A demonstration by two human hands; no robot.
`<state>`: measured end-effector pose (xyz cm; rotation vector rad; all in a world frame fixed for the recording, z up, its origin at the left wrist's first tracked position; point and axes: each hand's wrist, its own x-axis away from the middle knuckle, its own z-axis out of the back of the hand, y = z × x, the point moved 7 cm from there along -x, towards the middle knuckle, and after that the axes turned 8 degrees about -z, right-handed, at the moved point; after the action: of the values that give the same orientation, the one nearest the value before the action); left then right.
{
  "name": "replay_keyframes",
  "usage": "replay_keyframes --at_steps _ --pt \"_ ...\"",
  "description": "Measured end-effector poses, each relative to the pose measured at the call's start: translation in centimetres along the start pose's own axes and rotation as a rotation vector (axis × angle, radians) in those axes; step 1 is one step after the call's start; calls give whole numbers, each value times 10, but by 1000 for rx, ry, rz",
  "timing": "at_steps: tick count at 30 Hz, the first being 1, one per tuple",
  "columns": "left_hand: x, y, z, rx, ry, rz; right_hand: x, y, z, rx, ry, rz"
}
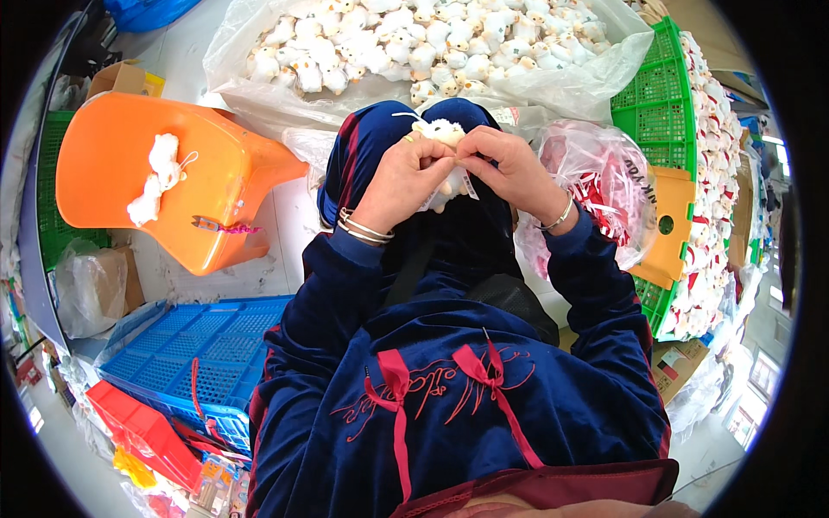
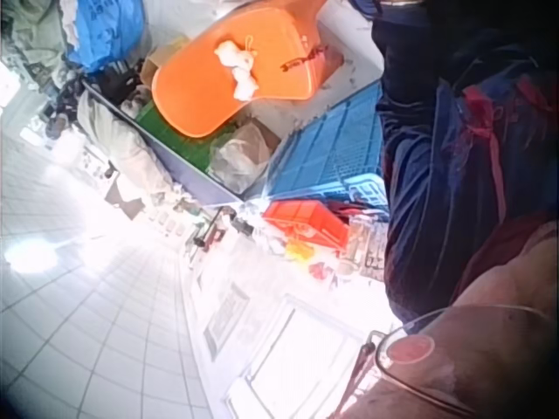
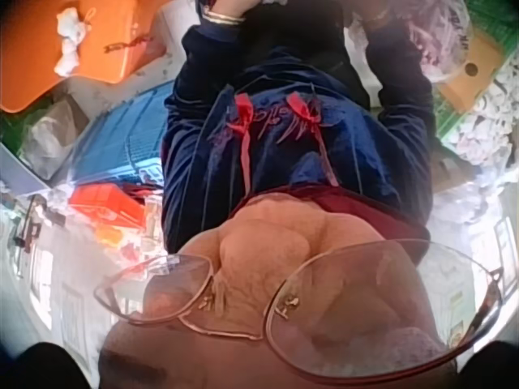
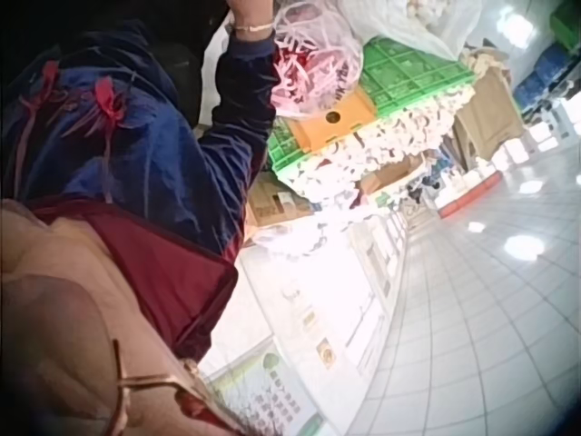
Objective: The person ties red ribbons around the necks of small white plush toys. They pick up each toy, wrap the ribbon, and tie a knot, repeating the process for multiple items.
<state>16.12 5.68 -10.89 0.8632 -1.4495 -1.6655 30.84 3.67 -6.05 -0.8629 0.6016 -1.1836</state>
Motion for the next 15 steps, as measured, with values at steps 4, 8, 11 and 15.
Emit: replay_keyframes --at_steps 4,8,11,15 --pt "5 8 -5 -86 89 -31 3 -9 -5 133 75 -19" --pt "9 3 -5 20 122 56 1 -15 -11 222 137 -50" --pt "5 1 -3 -3 49 32 0 -11 -11 111 168 16" --pt "0 1 2 -59 -18 -39 -1 13 -11 -163 56 -163"
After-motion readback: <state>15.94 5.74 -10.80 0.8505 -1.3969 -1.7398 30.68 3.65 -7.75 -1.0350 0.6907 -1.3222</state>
